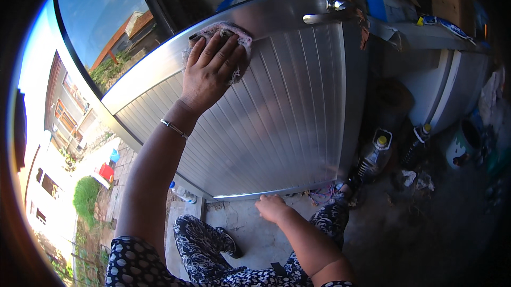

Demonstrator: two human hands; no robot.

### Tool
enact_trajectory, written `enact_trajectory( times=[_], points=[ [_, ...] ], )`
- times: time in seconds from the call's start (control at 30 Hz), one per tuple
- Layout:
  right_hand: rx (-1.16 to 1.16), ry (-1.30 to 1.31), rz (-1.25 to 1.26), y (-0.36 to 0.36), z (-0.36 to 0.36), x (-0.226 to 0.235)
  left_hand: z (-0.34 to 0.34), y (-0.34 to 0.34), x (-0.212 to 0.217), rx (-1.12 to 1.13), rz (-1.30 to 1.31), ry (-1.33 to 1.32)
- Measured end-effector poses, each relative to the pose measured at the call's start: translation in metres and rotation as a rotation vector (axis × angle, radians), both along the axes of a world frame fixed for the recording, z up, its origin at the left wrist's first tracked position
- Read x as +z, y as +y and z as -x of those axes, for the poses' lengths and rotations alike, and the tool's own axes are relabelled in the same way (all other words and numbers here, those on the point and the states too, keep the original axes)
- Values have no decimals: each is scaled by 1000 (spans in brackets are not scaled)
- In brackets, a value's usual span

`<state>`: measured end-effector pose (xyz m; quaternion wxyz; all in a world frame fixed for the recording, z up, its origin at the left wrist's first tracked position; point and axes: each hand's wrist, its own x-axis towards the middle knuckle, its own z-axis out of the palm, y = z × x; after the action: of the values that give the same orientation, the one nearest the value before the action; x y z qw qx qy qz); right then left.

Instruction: The person sits on the floor and wipes a large metal door with a cloth. They clean the surface systematically from top to bottom, focusing on the vertical grooves of the door.

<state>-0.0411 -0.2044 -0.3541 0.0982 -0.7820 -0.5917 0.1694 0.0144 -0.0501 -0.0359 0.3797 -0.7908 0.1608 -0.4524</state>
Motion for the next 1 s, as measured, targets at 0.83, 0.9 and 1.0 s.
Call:
enact_trajectory(
  times=[0.83, 0.9, 1.0],
  points=[
    [51, -64, 82, 13, 13, -35, 56, 132, -18, 143, 545, -434],
    [49, -48, 82, 8, 12, -30, 42, 89, -10, 137, 494, -317],
    [45, -39, 76, 5, 13, -20, 19, 41, 0, 142, 366, -212]
  ],
)
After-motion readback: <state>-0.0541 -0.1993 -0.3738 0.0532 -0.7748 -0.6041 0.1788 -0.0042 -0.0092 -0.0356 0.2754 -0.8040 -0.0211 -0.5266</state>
